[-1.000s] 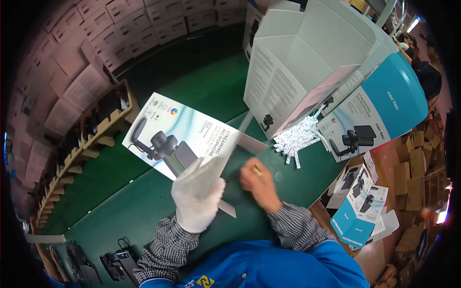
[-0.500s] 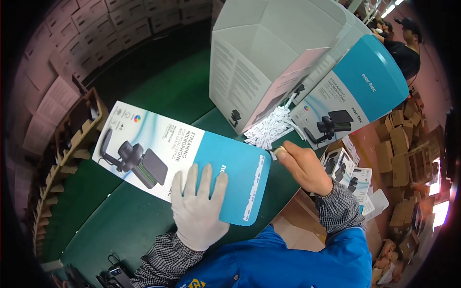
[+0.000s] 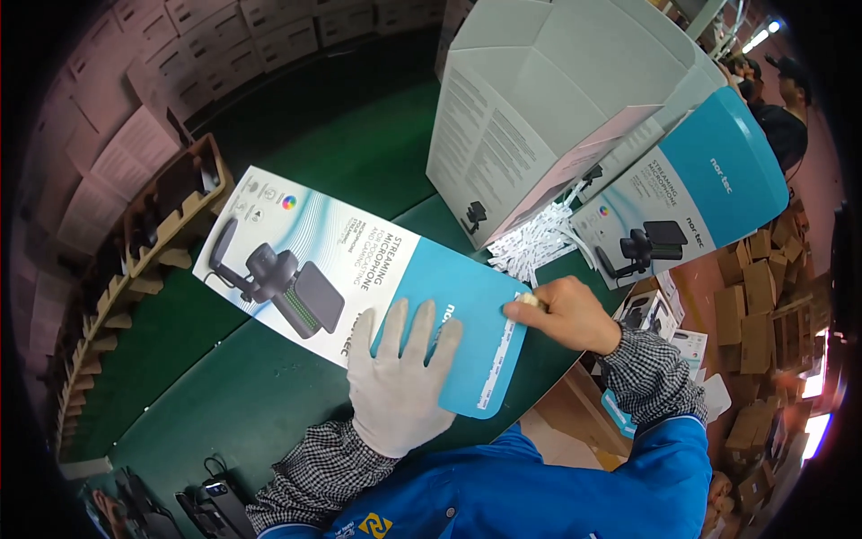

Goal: The person packs electronic devices, instruction manuals, and foam packaging inserts into cardboard boxes by hand.

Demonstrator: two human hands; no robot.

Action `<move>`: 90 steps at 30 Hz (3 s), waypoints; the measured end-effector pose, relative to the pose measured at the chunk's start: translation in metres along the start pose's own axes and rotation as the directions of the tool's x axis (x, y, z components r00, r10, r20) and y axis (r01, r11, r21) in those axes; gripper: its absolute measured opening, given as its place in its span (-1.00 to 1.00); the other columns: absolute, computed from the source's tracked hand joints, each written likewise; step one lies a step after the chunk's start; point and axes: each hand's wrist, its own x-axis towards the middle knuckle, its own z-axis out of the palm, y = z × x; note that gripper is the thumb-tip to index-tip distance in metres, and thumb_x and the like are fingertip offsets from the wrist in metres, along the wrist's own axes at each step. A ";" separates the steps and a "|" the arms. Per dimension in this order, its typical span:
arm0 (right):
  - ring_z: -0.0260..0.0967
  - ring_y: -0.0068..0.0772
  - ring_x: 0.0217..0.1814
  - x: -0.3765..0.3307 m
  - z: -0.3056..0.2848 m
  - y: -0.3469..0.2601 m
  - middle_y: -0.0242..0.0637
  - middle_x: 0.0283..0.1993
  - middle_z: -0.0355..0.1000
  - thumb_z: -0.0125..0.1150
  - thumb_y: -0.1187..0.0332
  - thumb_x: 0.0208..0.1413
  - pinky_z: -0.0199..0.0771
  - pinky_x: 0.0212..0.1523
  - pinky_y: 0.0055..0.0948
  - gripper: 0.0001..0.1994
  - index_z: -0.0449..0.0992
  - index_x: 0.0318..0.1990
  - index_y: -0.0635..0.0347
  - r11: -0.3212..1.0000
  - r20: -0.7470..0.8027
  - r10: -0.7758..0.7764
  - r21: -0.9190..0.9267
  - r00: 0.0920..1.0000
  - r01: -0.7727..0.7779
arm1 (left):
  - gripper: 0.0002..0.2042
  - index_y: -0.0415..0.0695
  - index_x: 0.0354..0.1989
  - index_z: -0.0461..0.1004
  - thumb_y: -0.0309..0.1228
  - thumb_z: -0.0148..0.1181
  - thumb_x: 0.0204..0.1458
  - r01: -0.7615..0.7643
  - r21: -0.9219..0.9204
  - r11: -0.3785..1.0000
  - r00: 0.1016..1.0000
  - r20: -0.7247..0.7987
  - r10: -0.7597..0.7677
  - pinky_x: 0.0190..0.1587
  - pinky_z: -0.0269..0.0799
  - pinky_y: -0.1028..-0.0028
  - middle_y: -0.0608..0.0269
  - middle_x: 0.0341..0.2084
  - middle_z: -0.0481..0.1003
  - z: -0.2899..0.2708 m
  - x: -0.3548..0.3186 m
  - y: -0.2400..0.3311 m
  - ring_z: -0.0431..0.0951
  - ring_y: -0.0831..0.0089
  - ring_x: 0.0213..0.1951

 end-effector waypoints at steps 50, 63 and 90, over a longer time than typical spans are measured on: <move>-0.15 -0.31 -0.74 0.026 -0.049 0.184 -0.30 -0.72 -0.01 0.10 0.53 -0.11 -0.08 -0.68 -0.37 -0.77 0.16 -0.65 0.19 0.879 -0.868 -0.472 -0.448 0.154 0.166 | -0.75 -0.33 -0.50 0.42 -0.44 -0.19 -0.01 -0.190 -0.961 0.199 0.347 -0.255 -0.903 -0.57 0.29 0.46 0.11 -0.61 0.41 -0.126 0.322 -0.069 0.35 0.37 -0.61; -0.09 -0.42 -0.63 -0.049 0.010 0.011 -0.32 -0.67 0.02 -0.05 0.45 -0.06 -0.02 -0.57 -0.47 -0.85 0.21 -0.61 0.23 0.872 -0.898 -0.421 -0.361 0.129 0.330 | -0.60 -0.34 -0.28 0.46 -0.18 0.00 -0.04 0.251 -0.774 0.581 0.747 -0.227 -0.625 -0.27 0.34 0.39 -0.03 -0.36 0.50 -0.230 0.228 -0.143 0.49 0.19 -0.35; -0.09 -0.74 -0.80 0.163 0.106 -0.507 -0.45 -0.65 0.17 0.08 0.52 -0.13 -0.23 -0.84 -0.71 -0.94 0.33 -0.47 0.19 0.476 -0.041 -0.296 0.860 0.954 0.185 | -0.85 -0.03 -0.55 0.40 -0.37 -0.14 -0.10 0.398 0.693 0.601 0.882 -0.470 -0.041 -0.43 0.34 0.32 0.23 -0.58 0.43 -0.459 -0.097 -0.459 0.43 0.26 -0.51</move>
